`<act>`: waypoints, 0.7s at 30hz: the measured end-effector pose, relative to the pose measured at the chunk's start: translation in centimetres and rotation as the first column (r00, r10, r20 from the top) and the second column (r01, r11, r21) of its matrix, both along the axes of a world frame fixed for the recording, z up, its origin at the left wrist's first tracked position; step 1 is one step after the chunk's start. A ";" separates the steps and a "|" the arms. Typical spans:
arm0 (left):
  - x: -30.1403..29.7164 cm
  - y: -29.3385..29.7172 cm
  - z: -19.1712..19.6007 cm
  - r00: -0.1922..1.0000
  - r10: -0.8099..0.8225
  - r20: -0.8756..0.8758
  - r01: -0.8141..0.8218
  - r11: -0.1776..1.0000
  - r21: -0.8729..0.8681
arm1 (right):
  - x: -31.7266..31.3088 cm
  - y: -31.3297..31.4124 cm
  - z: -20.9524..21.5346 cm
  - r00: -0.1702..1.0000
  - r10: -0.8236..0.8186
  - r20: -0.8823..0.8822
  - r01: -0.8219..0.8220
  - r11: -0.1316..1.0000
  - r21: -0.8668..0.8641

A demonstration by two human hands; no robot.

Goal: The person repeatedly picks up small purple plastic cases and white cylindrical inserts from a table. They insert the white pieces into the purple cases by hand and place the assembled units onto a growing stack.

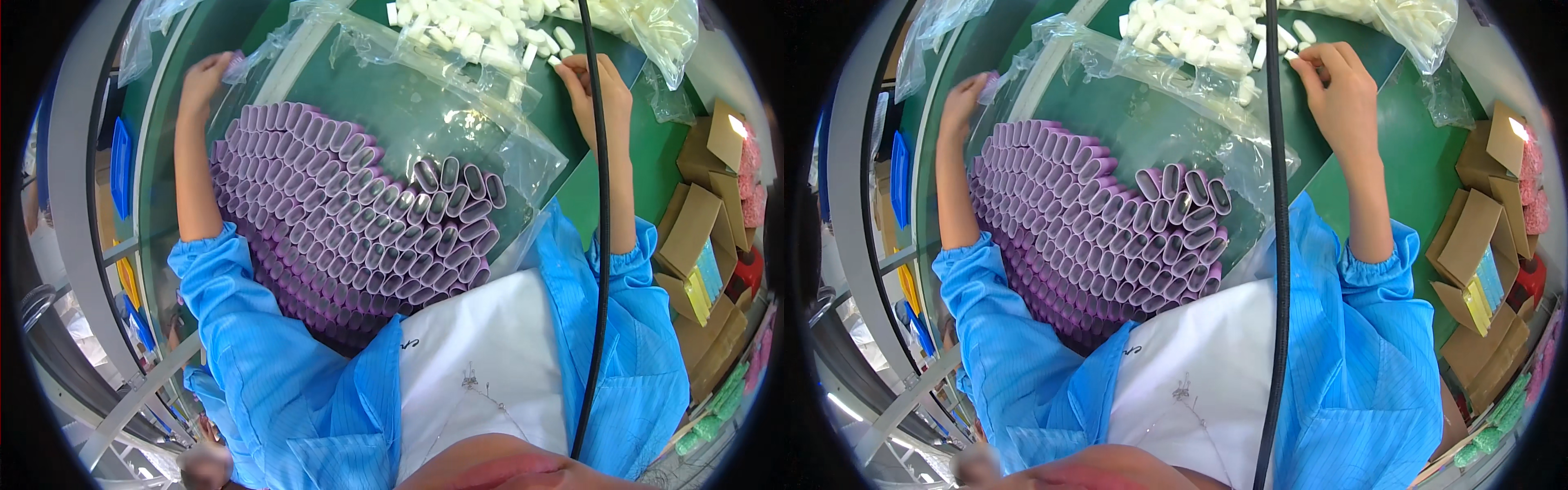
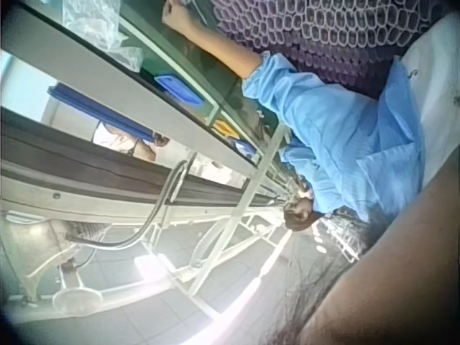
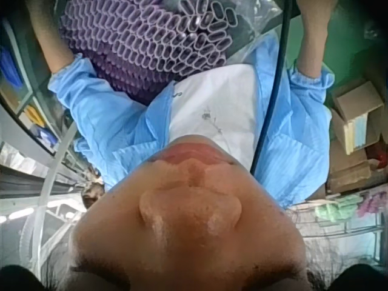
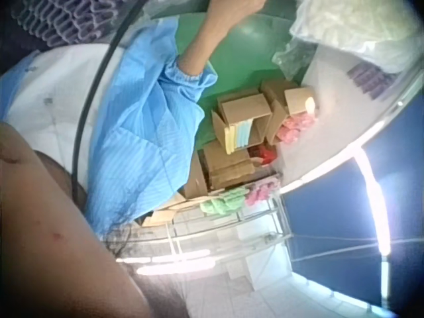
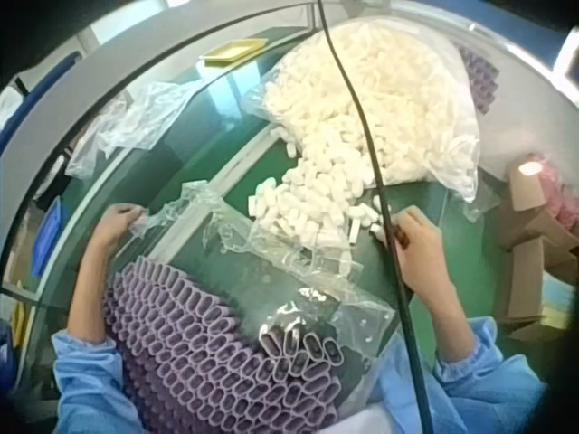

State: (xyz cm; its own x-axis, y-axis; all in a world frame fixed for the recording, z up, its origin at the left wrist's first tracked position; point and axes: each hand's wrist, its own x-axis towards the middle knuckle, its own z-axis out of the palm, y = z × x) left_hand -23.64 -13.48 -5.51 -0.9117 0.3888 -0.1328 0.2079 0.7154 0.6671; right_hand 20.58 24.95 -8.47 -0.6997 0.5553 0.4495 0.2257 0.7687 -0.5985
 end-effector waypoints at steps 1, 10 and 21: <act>0.4 0.8 -0.6 0.994 -0.029 -0.103 0.020 0.995 -0.095 | 0.1 -0.2 -0.1 1.000 -0.010 -0.004 0.010 1.000 -0.018; 16.4 11.4 5.2 0.636 -0.331 -0.697 0.405 0.912 -0.063 | 0.7 -1.2 -0.7 0.995 -0.092 -0.033 0.091 0.995 -0.030; 30.3 16.9 4.5 0.219 -0.965 -0.147 0.976 0.219 0.019 | 0.8 -1.7 -0.1 0.996 -0.089 -0.029 0.088 0.996 -0.031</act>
State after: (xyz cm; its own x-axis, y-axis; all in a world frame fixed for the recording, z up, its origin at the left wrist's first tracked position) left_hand 6.61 3.43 -1.05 0.1779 0.9840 0.0096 0.7528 -0.1424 0.6427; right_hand 21.37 23.20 -8.57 -0.6334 0.6279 0.4523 0.2738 0.7285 -0.6279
